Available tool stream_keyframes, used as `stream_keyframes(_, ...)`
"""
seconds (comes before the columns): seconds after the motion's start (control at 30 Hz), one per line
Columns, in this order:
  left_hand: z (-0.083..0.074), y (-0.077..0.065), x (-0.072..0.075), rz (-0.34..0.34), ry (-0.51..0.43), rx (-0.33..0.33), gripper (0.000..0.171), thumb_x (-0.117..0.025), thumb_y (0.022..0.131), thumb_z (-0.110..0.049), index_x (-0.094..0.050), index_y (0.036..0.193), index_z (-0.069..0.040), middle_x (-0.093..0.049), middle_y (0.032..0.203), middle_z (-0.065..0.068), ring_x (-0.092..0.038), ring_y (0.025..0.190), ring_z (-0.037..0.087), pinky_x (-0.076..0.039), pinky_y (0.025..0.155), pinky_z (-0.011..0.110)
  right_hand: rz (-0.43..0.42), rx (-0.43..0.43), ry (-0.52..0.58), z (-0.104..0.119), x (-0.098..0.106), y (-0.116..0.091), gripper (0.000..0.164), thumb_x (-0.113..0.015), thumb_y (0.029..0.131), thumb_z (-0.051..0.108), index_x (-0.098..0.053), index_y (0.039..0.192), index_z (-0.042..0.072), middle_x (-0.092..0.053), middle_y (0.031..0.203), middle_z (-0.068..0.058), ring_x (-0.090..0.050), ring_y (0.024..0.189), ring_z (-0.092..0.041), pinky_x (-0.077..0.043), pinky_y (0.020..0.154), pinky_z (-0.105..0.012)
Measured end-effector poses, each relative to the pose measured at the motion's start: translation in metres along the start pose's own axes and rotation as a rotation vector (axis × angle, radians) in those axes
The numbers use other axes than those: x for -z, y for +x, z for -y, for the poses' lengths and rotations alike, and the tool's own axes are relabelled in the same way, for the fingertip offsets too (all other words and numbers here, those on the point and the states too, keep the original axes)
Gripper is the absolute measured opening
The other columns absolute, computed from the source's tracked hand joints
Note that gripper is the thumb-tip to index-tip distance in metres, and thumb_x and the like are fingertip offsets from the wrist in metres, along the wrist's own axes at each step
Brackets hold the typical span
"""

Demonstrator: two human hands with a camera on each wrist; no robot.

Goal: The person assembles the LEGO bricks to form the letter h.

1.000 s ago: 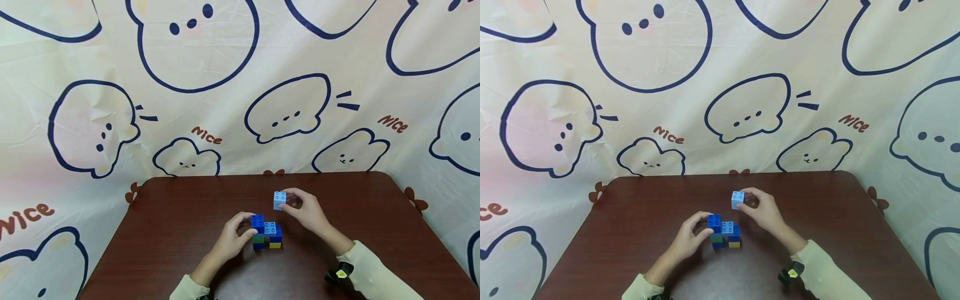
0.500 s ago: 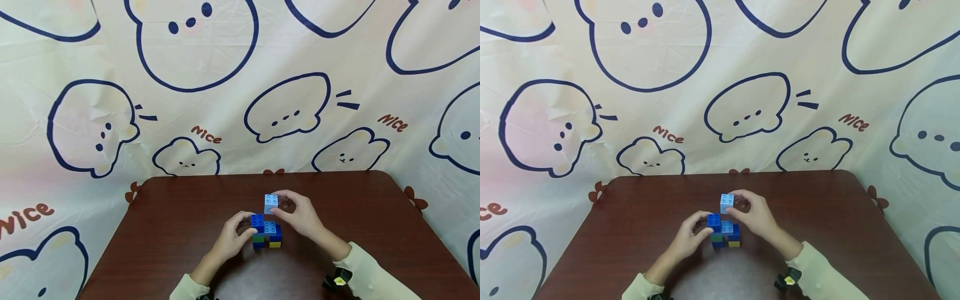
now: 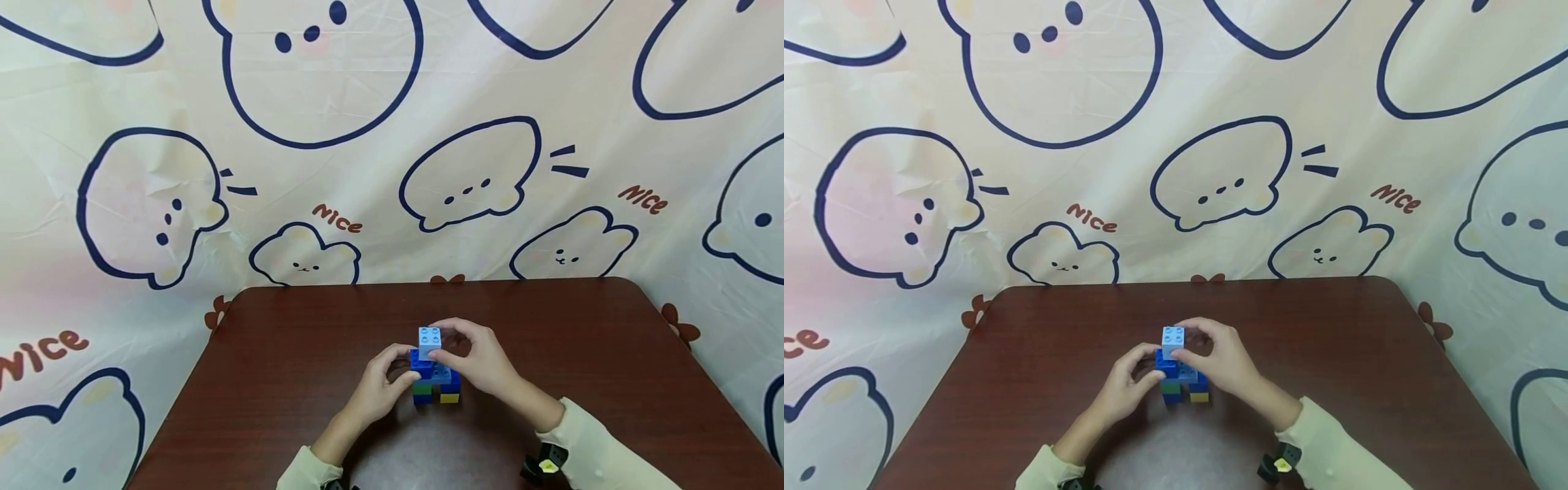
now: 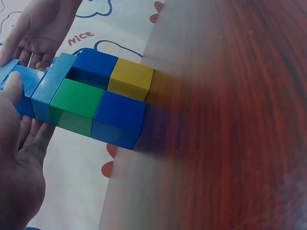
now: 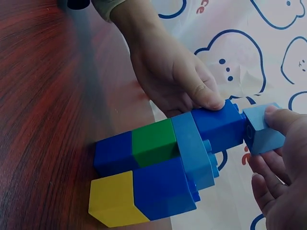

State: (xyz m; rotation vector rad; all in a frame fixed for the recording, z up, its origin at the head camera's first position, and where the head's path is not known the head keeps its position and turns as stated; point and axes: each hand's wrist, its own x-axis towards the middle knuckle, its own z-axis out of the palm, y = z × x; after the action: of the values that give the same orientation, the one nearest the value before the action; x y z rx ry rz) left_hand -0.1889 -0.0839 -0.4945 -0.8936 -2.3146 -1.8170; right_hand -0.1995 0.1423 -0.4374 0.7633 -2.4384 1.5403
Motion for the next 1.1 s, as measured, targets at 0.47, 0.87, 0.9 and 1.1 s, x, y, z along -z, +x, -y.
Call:
stream_keyframes(0.47, 0.0001, 0.0011, -0.0015, -0.008, 0.003, -0.002, 0.030, -0.066, 0.097, -0.003, -0.061, 0.127, 0.000, -0.064, 0.121, 0.012, -0.065, 0.112, 0.023, -0.056, 0.094, 0.031, 0.024, 0.011, 0.002, 0.0024, -0.0060, 0.0014, 0.039, -0.085, 0.085, 0.023, -0.071, 0.121, 0.017, -0.072, 0.104, 0.007, -0.064, 0.086, -0.013, -0.058, 0.077, -0.030)
stream_keyframes(0.87, 0.0009, 0.0005, -0.0023, -0.013, -0.026, -0.041, 0.027, -0.065, 0.099, -0.005, -0.062, 0.125, -0.001, -0.064, 0.120, 0.012, -0.066, 0.110, 0.020, -0.055, 0.094, 0.029, 0.056, 0.001, 0.002, 0.0076, -0.0091, 0.0028, 0.036, -0.084, 0.086, 0.023, -0.070, 0.118, 0.014, -0.072, 0.103, 0.005, -0.064, 0.086, -0.013, -0.058, 0.076, -0.029)
stream_keyframes(0.9, 0.0011, 0.0004, -0.0023, -0.013, -0.027, -0.042, 0.027, -0.065, 0.099, -0.005, -0.062, 0.125, -0.001, -0.064, 0.120, 0.012, -0.066, 0.110, 0.020, -0.055, 0.094, 0.029, 0.058, 0.001, -0.001, 0.0079, -0.0092, 0.0029, 0.035, -0.084, 0.086, 0.023, -0.070, 0.118, 0.014, -0.072, 0.103, 0.005, -0.064, 0.086, -0.013, -0.058, 0.076, -0.028)
stream_keyframes(1.1, 0.0025, 0.0001, -0.0021, -0.017, -0.035, -0.047, 0.027, -0.065, 0.099, -0.004, -0.062, 0.126, -0.002, -0.064, 0.120, 0.012, -0.066, 0.110, 0.019, -0.056, 0.094, 0.029, 0.070, -0.003, -0.022, 0.0098, -0.0089, 0.0052, 0.034, -0.084, 0.087, 0.024, -0.070, 0.116, 0.015, -0.072, 0.100, 0.007, -0.064, 0.085, -0.012, -0.058, 0.075, -0.028)
